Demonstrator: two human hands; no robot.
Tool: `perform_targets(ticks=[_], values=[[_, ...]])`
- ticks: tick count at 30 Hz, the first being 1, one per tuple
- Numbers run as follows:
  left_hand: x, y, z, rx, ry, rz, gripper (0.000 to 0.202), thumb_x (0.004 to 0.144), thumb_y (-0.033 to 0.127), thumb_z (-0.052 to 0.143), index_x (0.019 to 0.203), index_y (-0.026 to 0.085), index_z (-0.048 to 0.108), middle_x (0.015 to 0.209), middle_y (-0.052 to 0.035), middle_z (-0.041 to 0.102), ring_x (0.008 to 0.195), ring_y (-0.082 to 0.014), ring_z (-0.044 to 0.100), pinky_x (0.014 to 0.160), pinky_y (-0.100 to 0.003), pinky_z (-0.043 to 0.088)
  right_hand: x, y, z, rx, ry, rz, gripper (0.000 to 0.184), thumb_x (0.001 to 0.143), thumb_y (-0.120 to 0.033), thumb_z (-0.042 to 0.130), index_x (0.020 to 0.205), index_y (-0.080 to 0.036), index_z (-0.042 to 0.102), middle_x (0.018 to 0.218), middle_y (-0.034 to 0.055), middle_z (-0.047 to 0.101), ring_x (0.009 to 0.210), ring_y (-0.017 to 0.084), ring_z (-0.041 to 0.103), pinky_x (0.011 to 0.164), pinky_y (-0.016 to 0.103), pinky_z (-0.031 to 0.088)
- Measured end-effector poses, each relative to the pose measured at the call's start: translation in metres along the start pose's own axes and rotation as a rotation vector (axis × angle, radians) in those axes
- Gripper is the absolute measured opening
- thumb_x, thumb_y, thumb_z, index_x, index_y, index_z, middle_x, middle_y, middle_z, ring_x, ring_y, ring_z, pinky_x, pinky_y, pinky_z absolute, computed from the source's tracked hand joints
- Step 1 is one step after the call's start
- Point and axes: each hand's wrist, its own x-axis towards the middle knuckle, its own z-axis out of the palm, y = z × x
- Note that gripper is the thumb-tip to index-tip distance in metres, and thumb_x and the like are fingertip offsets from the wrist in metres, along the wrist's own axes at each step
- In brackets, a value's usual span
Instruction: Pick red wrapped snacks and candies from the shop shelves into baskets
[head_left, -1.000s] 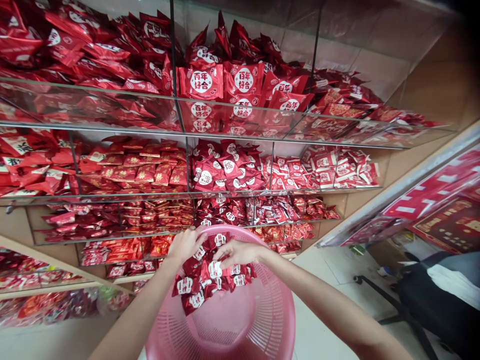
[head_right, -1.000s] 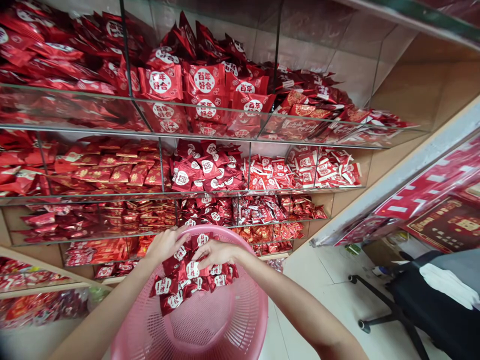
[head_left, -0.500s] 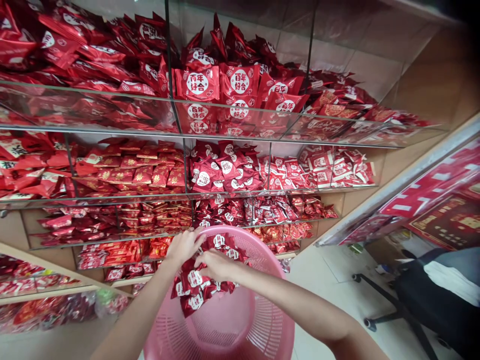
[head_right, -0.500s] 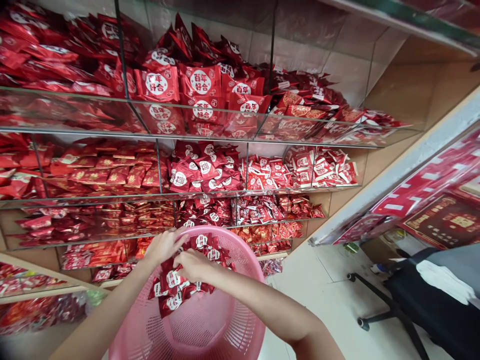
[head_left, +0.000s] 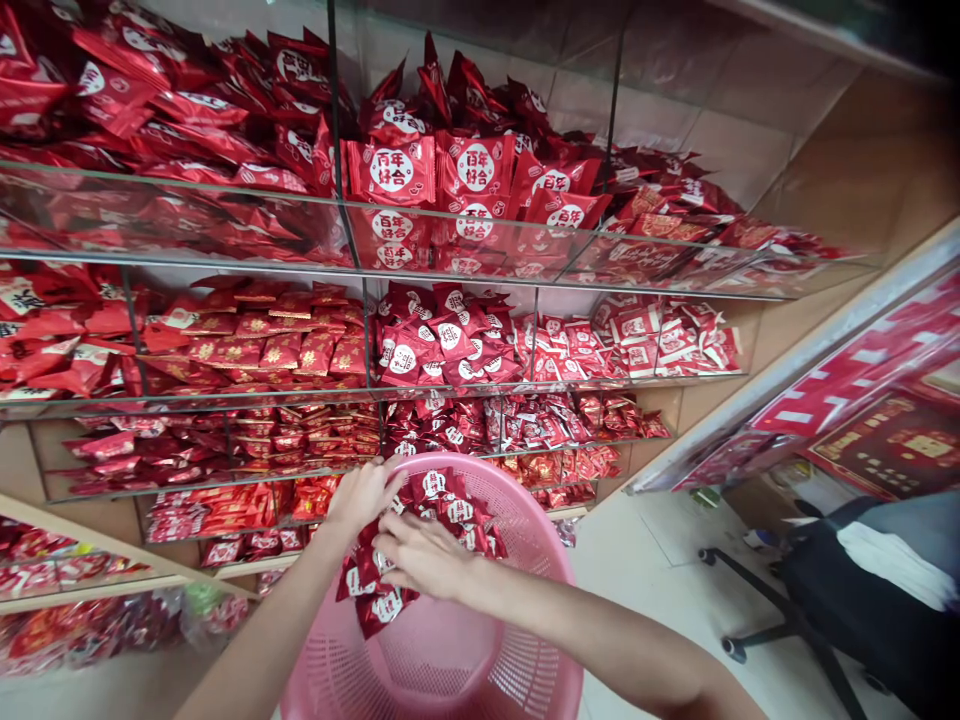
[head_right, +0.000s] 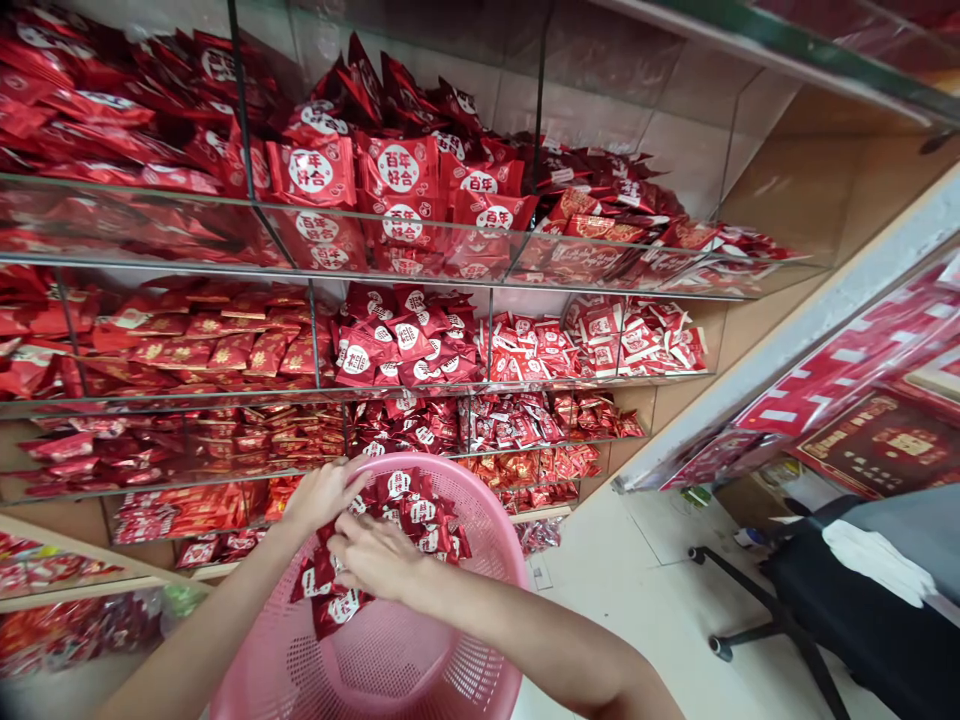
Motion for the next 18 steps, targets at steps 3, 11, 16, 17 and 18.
perform_targets(ticks=[3,11,16,17,18], values=[[0.0,0.0,0.0,-0.008,0.007,0.002,0.05,0.085,0.051,0.022,0.123,0.028,0.044,0.102,-0.0088,0.061,0.086,-0.0203,0.06,0.071,-0.028,0.043,0.001,-0.004,0.01,-0.102,-0.003,-0.037,0.013,0.082,-0.027,0.047,0.091,-0.018,0.049,0.094,0.0037,0.048,0.082,0.017,0.052,0.059,0.027,0.049],[0.002,-0.003,0.003,0.014,0.013,0.014,0.049,0.086,0.049,0.021,0.124,0.029,0.044,0.099,-0.0081,0.062,0.084,-0.0202,0.061,0.07,-0.028,0.044,0.002,-0.001,0.007,-0.04,0.039,-0.052,0.023,0.081,-0.035,0.049,0.098,-0.018,0.048,0.098,0.0045,0.049,0.086,0.017,0.051,0.063,0.027,0.049],[0.003,-0.004,0.003,0.011,-0.022,0.031,0.043,0.086,0.042,0.029,0.124,0.029,0.043,0.105,-0.0075,0.06,0.086,-0.0189,0.061,0.073,-0.028,0.043,0.003,0.031,-0.024,0.087,0.207,0.077,0.024,0.087,-0.034,0.038,0.103,-0.019,0.046,0.102,0.0053,0.05,0.09,0.017,0.052,0.071,0.029,0.048],[0.003,-0.004,0.003,0.026,-0.017,0.03,0.043,0.086,0.042,0.028,0.124,0.03,0.043,0.103,-0.0074,0.061,0.085,-0.0195,0.061,0.073,-0.029,0.044,0.004,0.044,-0.029,0.108,0.232,0.156,0.023,0.088,-0.033,0.036,0.103,-0.019,0.047,0.102,0.0054,0.05,0.088,0.016,0.052,0.071,0.03,0.047],[0.003,-0.004,0.003,0.041,-0.01,0.023,0.044,0.087,0.044,0.025,0.124,0.03,0.043,0.101,-0.0075,0.062,0.084,-0.0202,0.061,0.071,-0.03,0.044,0.006,0.058,-0.032,0.128,0.248,0.245,0.022,0.088,-0.031,0.037,0.103,-0.019,0.047,0.101,0.0055,0.051,0.087,0.016,0.053,0.07,0.03,0.047]])
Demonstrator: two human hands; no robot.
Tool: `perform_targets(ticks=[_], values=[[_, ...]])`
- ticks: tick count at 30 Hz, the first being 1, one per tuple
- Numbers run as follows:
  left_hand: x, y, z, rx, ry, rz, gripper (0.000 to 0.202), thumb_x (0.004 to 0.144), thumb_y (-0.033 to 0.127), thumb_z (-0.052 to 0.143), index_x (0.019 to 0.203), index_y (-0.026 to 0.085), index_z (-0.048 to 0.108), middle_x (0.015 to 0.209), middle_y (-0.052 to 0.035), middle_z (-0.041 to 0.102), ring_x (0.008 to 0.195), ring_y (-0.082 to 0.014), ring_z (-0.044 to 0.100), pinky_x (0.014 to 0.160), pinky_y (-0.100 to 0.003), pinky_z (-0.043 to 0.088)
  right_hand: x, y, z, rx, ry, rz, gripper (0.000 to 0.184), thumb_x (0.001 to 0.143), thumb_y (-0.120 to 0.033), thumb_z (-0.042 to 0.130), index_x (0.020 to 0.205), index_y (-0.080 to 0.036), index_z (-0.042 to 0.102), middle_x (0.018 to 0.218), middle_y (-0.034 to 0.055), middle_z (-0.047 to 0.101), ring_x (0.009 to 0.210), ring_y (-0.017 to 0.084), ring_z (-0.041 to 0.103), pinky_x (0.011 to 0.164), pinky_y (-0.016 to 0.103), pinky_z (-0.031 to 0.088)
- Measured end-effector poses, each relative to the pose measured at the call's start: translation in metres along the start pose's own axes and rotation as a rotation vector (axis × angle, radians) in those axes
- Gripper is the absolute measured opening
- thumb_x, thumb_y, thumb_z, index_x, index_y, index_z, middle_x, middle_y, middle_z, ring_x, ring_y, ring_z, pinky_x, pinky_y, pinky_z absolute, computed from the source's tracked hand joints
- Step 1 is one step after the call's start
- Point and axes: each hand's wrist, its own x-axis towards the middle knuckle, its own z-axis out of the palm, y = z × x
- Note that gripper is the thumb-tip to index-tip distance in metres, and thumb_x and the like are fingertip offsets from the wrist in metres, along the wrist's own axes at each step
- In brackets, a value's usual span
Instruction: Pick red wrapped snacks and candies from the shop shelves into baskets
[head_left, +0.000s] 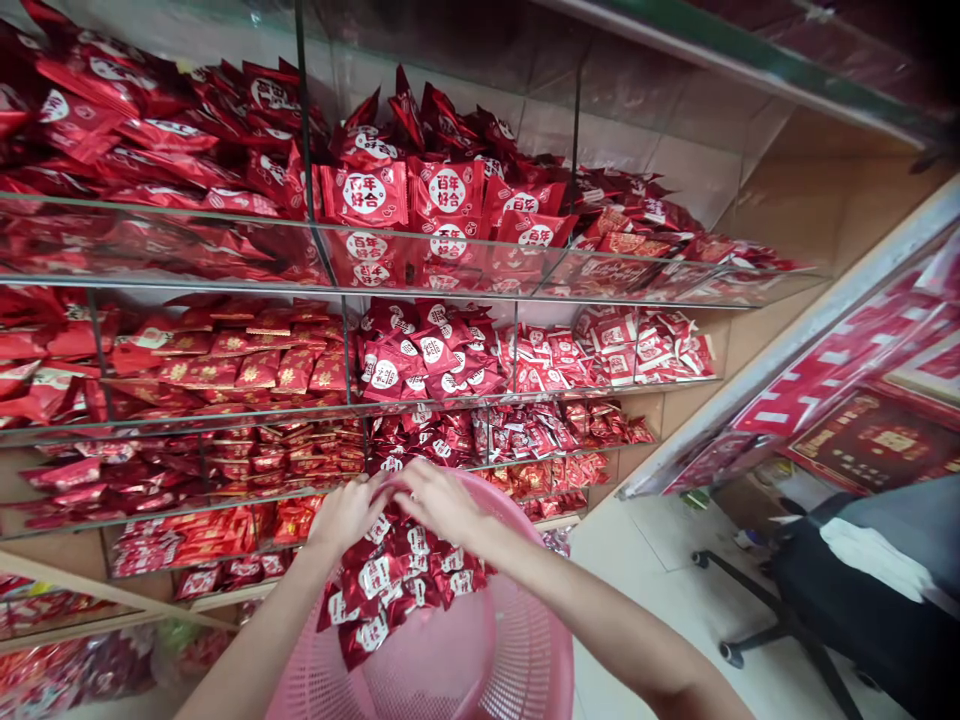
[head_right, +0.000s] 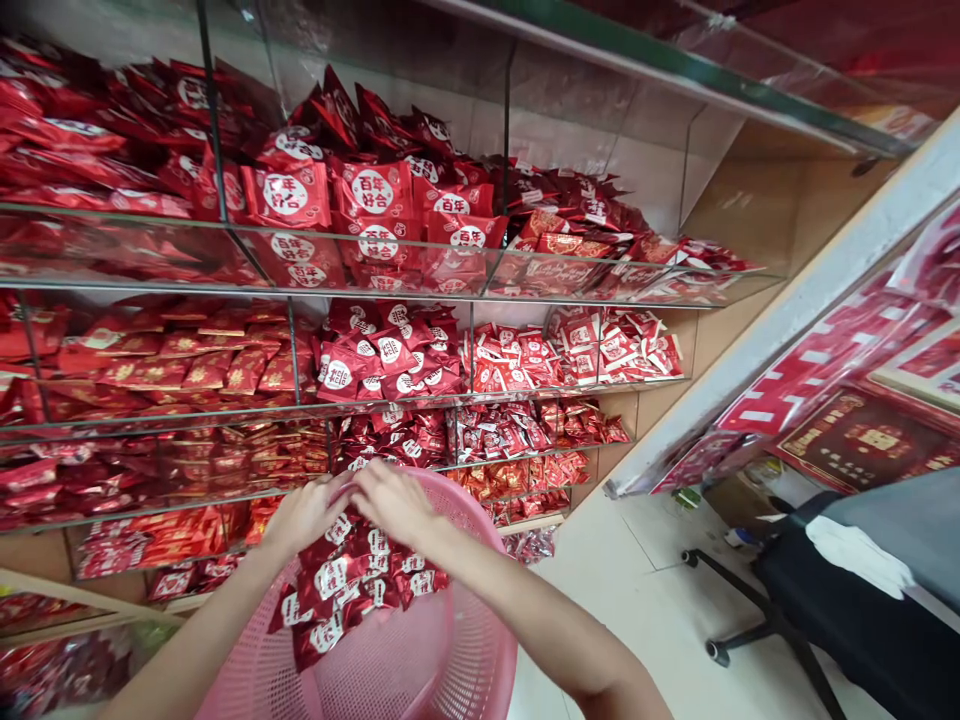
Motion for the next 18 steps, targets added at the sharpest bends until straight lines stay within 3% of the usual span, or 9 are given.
perform_targets(ticks=[3,6,9,14,18], values=[[0.0,0.001,0.0,0.021,0.024,-0.001,0.049,0.086,0.049,0.019,0.123,0.03,0.045,0.097,-0.0083,0.062,0.083,-0.0214,0.062,0.069,-0.03,0.044,0.018,0.041,-0.006,-0.04,-0.001,0.303,0.022,0.085,-0.027,0.044,0.105,-0.019,0.047,0.105,0.0066,0.052,0.093,0.018,0.053,0.075,0.03,0.045],[-0.001,0.003,-0.001,0.019,0.029,-0.004,0.05,0.086,0.051,0.018,0.123,0.029,0.045,0.098,-0.0085,0.063,0.082,-0.0212,0.062,0.07,-0.029,0.044,0.033,0.068,0.0,-0.09,-0.092,0.472,0.033,0.077,-0.03,0.055,0.107,-0.019,0.046,0.105,0.0083,0.054,0.094,0.021,0.054,0.074,0.03,0.044],[-0.001,0.003,-0.001,0.013,0.026,-0.019,0.05,0.086,0.05,0.019,0.124,0.029,0.044,0.099,-0.0086,0.062,0.084,-0.021,0.061,0.071,-0.028,0.044,0.043,0.077,0.01,-0.105,-0.149,0.539,0.04,0.072,-0.028,0.06,0.108,-0.017,0.046,0.104,0.0111,0.056,0.093,0.023,0.056,0.072,0.031,0.043],[0.0,0.002,0.0,0.005,0.027,-0.017,0.051,0.085,0.051,0.018,0.123,0.029,0.045,0.1,-0.0088,0.062,0.084,-0.0216,0.061,0.071,-0.029,0.044,0.052,0.079,0.021,-0.106,-0.172,0.551,0.046,0.068,-0.012,0.056,0.112,-0.018,0.043,0.11,0.0118,0.054,0.094,0.022,0.056,0.072,0.029,0.041],[0.0,0.002,0.001,0.016,0.036,-0.013,0.051,0.085,0.051,0.018,0.123,0.031,0.045,0.099,-0.0082,0.062,0.082,-0.0213,0.061,0.07,-0.029,0.044,0.053,0.084,0.021,-0.084,-0.165,0.559,0.053,0.062,-0.012,0.058,0.112,-0.018,0.043,0.116,0.0127,0.048,0.095,0.023,0.055,0.07,0.028,0.041]])
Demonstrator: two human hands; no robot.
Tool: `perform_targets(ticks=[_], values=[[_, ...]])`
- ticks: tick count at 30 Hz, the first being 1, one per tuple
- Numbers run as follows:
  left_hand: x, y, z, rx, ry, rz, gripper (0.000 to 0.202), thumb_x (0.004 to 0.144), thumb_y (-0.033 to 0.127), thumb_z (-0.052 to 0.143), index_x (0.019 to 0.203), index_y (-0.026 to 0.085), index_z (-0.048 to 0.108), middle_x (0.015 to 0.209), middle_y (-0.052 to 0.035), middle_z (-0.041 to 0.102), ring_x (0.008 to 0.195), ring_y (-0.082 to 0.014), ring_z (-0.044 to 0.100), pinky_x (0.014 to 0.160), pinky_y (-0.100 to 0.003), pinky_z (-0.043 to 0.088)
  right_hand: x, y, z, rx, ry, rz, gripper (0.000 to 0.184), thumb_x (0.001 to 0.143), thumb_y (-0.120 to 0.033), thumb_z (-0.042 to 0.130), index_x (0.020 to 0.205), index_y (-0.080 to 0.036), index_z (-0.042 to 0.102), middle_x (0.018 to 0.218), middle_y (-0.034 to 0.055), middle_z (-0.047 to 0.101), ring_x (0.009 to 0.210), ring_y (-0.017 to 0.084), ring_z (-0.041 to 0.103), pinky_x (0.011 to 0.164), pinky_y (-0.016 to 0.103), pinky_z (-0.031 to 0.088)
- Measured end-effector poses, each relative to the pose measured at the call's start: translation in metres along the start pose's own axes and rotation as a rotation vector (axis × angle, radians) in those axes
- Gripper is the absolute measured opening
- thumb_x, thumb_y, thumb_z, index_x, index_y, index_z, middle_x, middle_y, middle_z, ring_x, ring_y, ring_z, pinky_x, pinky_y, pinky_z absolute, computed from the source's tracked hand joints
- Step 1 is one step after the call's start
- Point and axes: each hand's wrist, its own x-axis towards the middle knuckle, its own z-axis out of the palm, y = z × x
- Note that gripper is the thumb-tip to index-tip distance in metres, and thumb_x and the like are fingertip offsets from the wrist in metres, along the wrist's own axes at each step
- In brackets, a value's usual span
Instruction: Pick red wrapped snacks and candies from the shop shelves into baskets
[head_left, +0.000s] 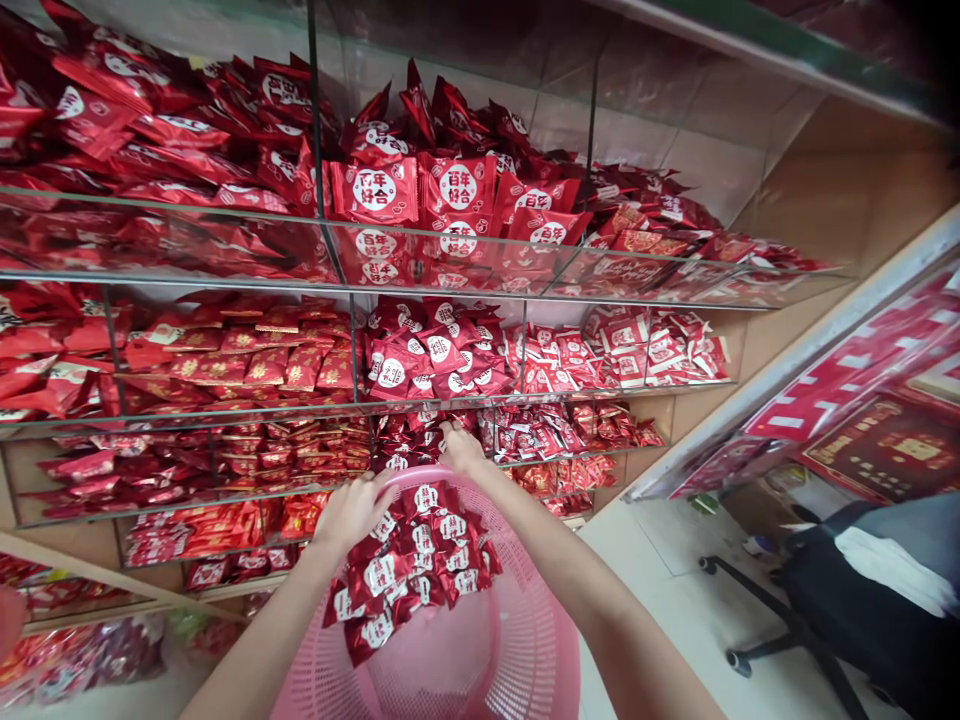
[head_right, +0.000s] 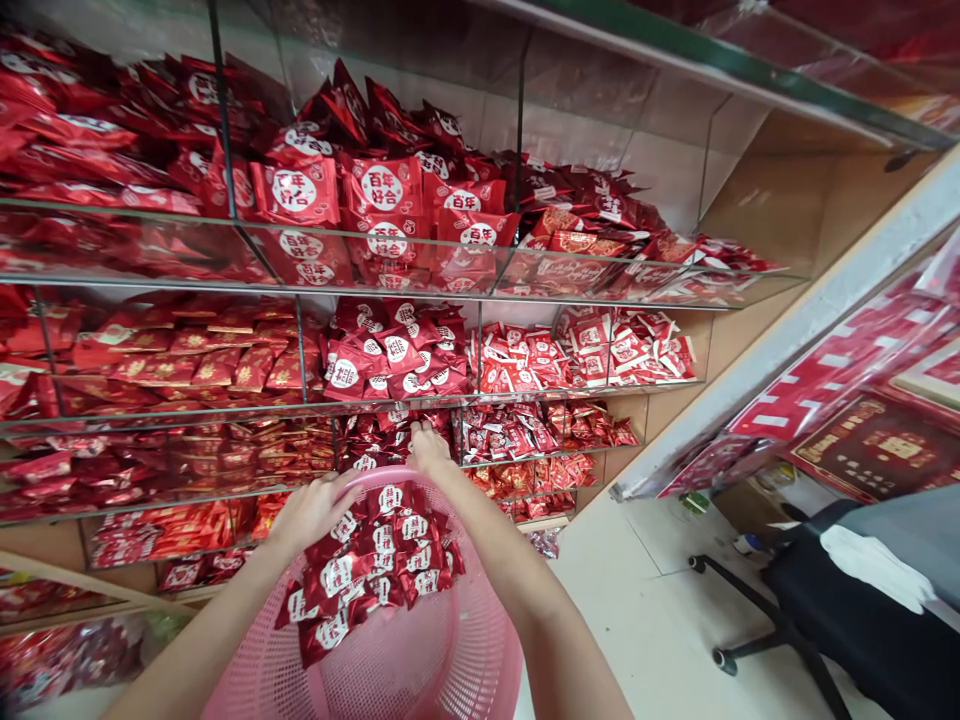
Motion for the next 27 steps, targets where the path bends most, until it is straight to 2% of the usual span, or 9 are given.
perform_targets(ticks=[4,7,9,12,14,16,19,23,27], values=[[0.0,0.001,-0.002,-0.003,-0.018,-0.009,0.05,0.086,0.051,0.019,0.123,0.031,0.044,0.099,-0.0082,0.061,0.082,-0.0206,0.061,0.07,-0.028,0.044,-0.008,0.005,-0.005,0.05,0.051,-0.017,0.045,0.064,-0.018,0.058,0.107,-0.019,0.046,0.118,0.0111,0.045,0.093,0.021,0.054,0.068,0.027,0.04],[0.0,0.002,-0.004,-0.005,-0.023,-0.004,0.05,0.086,0.051,0.018,0.123,0.03,0.045,0.098,-0.0086,0.062,0.083,-0.0208,0.061,0.069,-0.028,0.044,-0.021,0.007,-0.009,0.126,0.132,-0.06,0.036,0.068,-0.025,0.057,0.102,-0.021,0.045,0.113,0.0077,0.047,0.083,0.017,0.055,0.065,0.026,0.041],[0.0,0.002,-0.004,0.002,-0.014,0.004,0.05,0.086,0.051,0.018,0.124,0.031,0.044,0.096,-0.0082,0.063,0.082,-0.0211,0.062,0.068,-0.028,0.044,-0.031,0.006,-0.011,0.333,0.212,-0.086,0.029,0.071,-0.03,0.056,0.095,-0.02,0.045,0.101,0.0047,0.053,0.072,0.013,0.055,0.061,0.025,0.041],[-0.001,0.001,-0.002,0.007,0.003,0.013,0.05,0.086,0.051,0.018,0.125,0.032,0.042,0.094,-0.0073,0.064,0.082,-0.0216,0.062,0.068,-0.029,0.044,-0.045,0.004,-0.014,0.877,0.287,-0.039,0.033,0.067,-0.037,0.063,0.087,-0.02,0.044,0.078,-0.0011,0.057,0.055,0.008,0.051,0.051,0.021,0.04],[-0.001,0.001,-0.002,-0.009,0.009,0.023,0.05,0.085,0.051,0.019,0.126,0.032,0.041,0.097,-0.0071,0.064,0.084,-0.0214,0.062,0.069,-0.028,0.044,-0.055,0.003,-0.015,1.202,0.21,0.073,0.038,0.062,-0.04,0.067,0.082,-0.02,0.042,0.067,-0.0043,0.056,0.046,0.006,0.047,0.042,0.018,0.036],[-0.002,0.001,-0.003,-0.031,0.008,0.03,0.05,0.085,0.052,0.02,0.127,0.033,0.04,0.099,-0.0068,0.064,0.085,-0.0211,0.061,0.07,-0.028,0.044,-0.065,0.003,-0.015,1.455,0.074,0.177,0.039,0.059,-0.041,0.07,0.077,-0.02,0.042,0.06,-0.0064,0.053,0.04,0.005,0.045,0.036,0.016,0.032],[-0.002,0.002,-0.005,-0.042,-0.011,0.024,0.05,0.085,0.052,0.02,0.127,0.033,0.039,0.099,-0.0064,0.064,0.086,-0.0216,0.061,0.071,-0.029,0.044,-0.078,0.006,-0.015,1.724,-0.068,0.296,0.039,0.057,-0.037,0.073,0.072,-0.02,0.042,0.056,-0.0076,0.052,0.042,0.004,0.05,0.038,0.014,0.038],[-0.003,0.003,-0.007,-0.045,-0.023,0.018,0.048,0.086,0.051,0.02,0.128,0.034,0.037,0.103,-0.0069,0.062,0.088,-0.0216,0.06,0.073,-0.03,0.043,-0.093,0.01,-0.016,1.86,-0.139,0.455,0.034,0.063,-0.035,0.071,0.08,-0.018,0.046,0.064,-0.0018,0.059,0.055,0.008,0.06,0.055,0.018,0.051],[-0.002,0.002,-0.006,-0.044,-0.026,0.018,0.05,0.086,0.051,0.019,0.128,0.032,0.038,0.103,-0.0089,0.061,0.088,-0.022,0.06,0.072,-0.03,0.044,-0.102,0.014,-0.016,1.83,-0.18,0.52,0.028,0.071,-0.035,0.065,0.085,-0.017,0.049,0.069,0.004,0.063,0.064,0.01,0.063,0.062,0.02,0.052]])
